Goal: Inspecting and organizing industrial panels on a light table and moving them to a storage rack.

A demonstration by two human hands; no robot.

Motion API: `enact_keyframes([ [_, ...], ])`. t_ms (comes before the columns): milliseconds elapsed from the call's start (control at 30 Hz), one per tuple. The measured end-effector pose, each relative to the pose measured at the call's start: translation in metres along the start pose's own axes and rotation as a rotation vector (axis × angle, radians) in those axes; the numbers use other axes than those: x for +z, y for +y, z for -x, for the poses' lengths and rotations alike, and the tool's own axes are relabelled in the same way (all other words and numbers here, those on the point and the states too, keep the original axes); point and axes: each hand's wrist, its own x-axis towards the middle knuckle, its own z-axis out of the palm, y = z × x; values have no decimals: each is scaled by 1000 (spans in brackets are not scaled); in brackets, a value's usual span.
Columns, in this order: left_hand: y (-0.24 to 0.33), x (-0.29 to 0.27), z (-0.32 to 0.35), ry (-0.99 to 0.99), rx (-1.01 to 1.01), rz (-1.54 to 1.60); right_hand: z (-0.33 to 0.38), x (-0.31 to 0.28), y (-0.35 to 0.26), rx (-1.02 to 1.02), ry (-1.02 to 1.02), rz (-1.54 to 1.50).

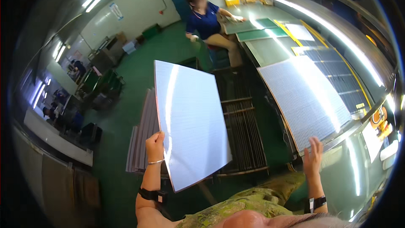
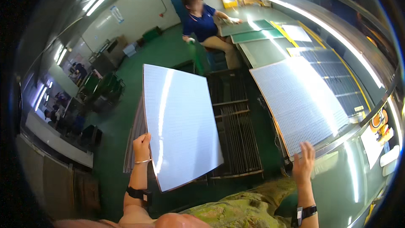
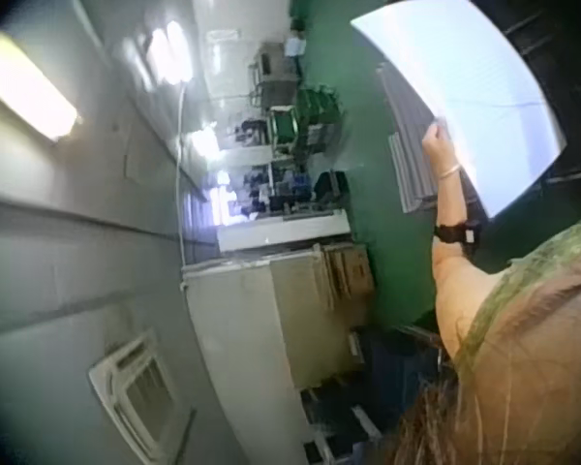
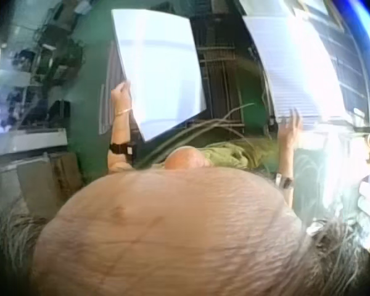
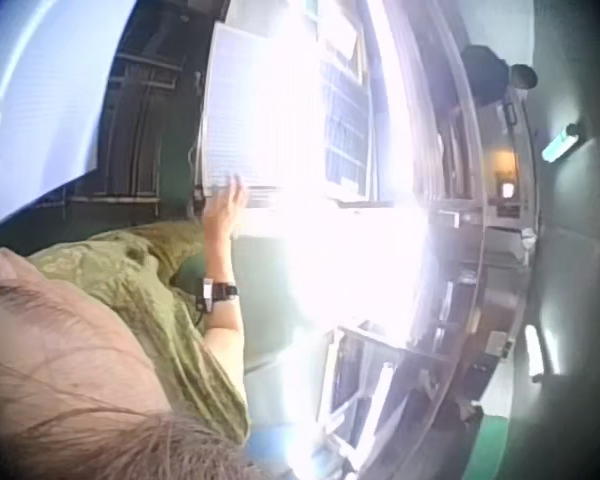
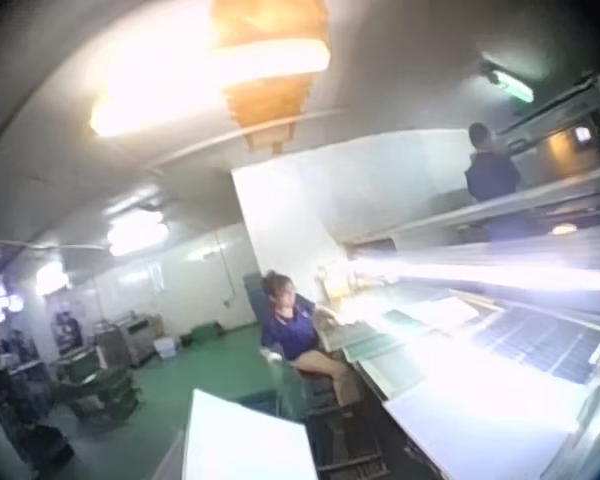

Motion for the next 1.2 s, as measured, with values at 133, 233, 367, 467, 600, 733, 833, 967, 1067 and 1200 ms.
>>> enact_keyframes([
  [133, 18, -30, 41, 93, -62, 628, 34, 11, -39, 302, -628, -428],
  [233, 34, -5, 49, 3, -84, 975, 80, 27, -50, 817, -1099, -974],
  [367, 49, 35, 63, -127, -132, 1207, 93, 15, -89, 739, -750, -1919],
  [467, 52, 59, 64, -369, -100, 1282, 76, -7, -92, 873, -384, -1979],
  [600, 67, 105, 71, -521, -78, 1300, 84, -42, -71, 751, -289, -1924],
  [733, 47, 158, 64, -771, -90, 1267, 96, -63, -57, 746, -184, -1835],
  [833, 47, 185, 62, -783, -427, 1295, 100, -72, -56, 553, -156, -1807],
  [967, 73, 212, 62, -1049, -528, 1481, 108, -73, -40, 596, -123, -1712],
  [1067, 81, 232, 61, -829, -753, 1466, 108, -76, -39, 674, -95, -1587],
  [1200, 97, 247, 64, -829, -731, 1471, 110, -81, -29, 727, -19, -1588],
])
